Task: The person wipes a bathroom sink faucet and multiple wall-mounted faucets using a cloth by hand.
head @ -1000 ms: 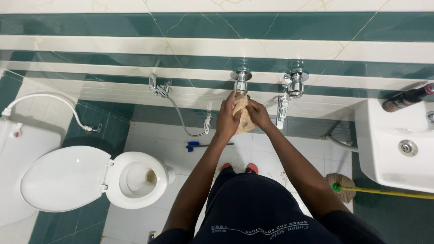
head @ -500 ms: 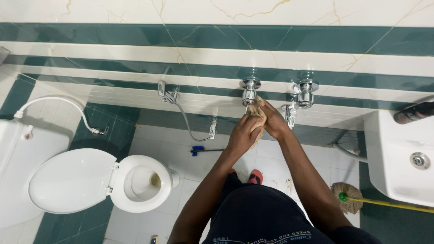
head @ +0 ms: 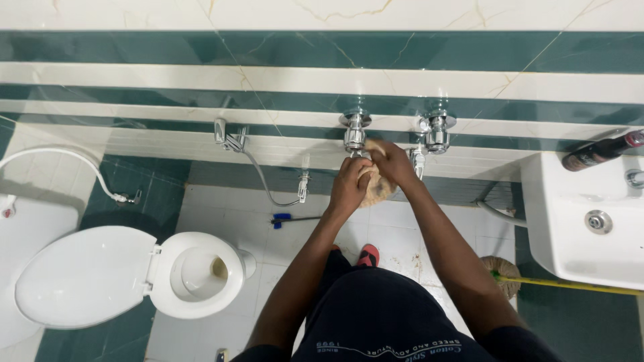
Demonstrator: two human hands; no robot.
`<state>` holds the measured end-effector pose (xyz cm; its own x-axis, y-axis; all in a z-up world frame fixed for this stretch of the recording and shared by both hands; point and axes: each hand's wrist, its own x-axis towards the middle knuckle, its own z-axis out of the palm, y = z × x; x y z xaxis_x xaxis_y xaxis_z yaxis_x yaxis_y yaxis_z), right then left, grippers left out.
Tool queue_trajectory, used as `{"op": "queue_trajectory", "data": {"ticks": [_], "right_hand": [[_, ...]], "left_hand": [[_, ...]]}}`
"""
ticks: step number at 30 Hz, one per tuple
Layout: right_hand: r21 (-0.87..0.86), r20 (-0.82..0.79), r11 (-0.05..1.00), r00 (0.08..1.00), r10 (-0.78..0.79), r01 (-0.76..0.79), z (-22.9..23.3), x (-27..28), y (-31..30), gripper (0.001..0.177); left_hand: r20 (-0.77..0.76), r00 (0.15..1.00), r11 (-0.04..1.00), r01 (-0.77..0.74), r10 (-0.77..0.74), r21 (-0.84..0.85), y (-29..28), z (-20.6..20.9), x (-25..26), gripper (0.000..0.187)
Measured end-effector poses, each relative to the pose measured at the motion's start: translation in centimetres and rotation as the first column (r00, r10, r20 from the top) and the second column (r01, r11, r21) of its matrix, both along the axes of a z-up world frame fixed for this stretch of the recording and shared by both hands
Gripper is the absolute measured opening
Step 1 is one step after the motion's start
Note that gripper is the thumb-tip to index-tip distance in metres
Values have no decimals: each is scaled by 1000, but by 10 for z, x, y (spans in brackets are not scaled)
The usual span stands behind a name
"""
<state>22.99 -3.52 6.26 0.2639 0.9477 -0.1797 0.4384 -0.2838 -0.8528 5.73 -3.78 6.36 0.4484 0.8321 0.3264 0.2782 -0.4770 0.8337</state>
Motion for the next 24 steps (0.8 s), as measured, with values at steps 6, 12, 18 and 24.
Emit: {"op": "queue_trajectory", "data": {"ticks": [6,12,18,24], "right_hand": [[317,206,948,975,-84,15,31,-9,-7,49],[360,46,928,995,84,-95,23,-11,-1,51],[88,-92,992,993,-80,88,-7,0,-31,65],[-66,298,998,954,29,-9,75,2,-19,85]], "left_hand": [[24,999,995,22,-24,93,5,19,1,25],[-122,992,998,39,-33,44,6,6,-4,25],[-212,968,990,137,-137,-15,-8,2,-5,22],[-170,926,833,-210,338,511,37,64,-5,32]]}}
